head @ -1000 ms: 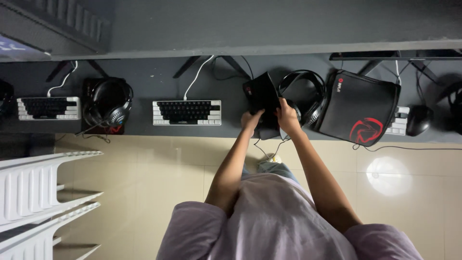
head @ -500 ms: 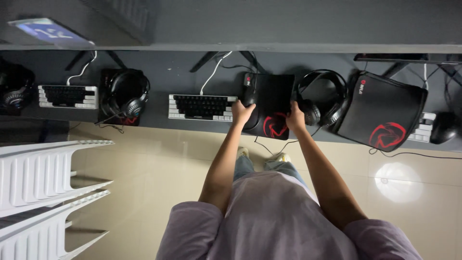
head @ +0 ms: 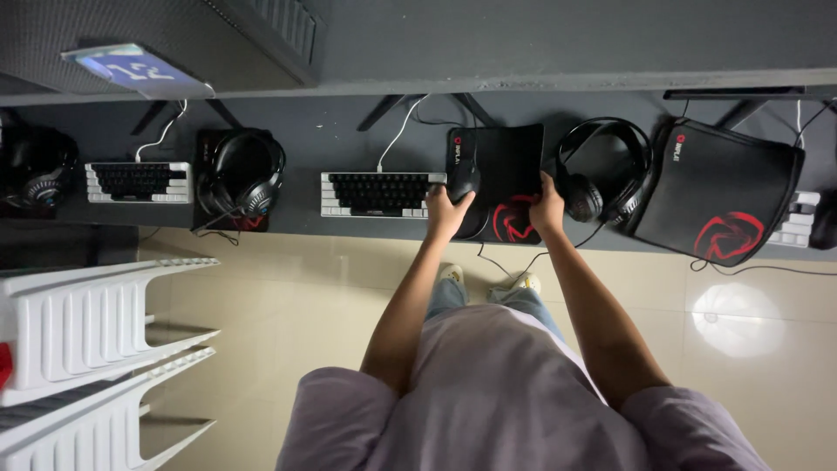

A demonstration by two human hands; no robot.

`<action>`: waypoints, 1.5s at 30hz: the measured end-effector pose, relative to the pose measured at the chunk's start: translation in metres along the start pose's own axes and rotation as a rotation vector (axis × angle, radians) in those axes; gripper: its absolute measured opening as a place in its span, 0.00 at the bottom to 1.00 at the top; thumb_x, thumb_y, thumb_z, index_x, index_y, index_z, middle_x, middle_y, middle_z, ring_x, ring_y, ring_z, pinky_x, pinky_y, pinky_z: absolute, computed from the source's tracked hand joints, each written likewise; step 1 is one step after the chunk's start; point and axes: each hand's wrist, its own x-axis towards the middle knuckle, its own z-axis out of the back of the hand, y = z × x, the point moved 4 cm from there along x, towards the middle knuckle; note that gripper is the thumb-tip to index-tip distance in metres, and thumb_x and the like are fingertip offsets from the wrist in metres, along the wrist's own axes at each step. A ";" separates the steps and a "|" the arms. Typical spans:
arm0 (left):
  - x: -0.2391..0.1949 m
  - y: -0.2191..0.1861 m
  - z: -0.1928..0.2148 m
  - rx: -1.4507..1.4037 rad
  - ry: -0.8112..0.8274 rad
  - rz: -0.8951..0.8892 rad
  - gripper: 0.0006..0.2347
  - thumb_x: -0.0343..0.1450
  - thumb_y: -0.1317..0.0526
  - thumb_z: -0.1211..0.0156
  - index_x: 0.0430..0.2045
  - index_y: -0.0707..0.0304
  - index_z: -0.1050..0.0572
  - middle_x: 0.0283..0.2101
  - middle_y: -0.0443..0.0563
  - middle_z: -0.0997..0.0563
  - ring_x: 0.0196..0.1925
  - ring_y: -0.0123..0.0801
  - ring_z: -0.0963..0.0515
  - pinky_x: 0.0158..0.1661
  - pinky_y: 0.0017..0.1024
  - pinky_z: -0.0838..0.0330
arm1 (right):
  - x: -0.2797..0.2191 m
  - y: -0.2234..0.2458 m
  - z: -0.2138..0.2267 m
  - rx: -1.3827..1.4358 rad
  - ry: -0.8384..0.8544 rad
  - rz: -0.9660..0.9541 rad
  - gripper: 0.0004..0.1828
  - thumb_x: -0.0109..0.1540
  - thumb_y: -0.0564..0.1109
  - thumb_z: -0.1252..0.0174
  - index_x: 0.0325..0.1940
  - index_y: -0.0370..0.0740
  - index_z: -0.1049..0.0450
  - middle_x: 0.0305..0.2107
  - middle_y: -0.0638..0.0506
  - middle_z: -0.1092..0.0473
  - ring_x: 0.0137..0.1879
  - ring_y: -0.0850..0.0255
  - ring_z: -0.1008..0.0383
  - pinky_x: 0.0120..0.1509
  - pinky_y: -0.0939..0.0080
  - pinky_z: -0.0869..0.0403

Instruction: The person repeatedly organizes a desk by moving a mousepad, headphones, and keyboard into different positions. They also adjust the monitor and use a mouse on the mousepad.

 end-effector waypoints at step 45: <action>-0.017 0.042 -0.063 -0.443 0.396 0.487 0.32 0.68 0.32 0.47 0.37 0.71 0.21 0.35 0.64 0.16 0.41 0.51 0.16 0.42 0.42 0.25 | -0.100 0.047 -0.034 1.001 0.213 -0.619 0.10 0.72 0.51 0.53 0.42 0.44 0.36 0.30 0.42 0.23 0.33 0.57 0.21 0.39 0.63 0.22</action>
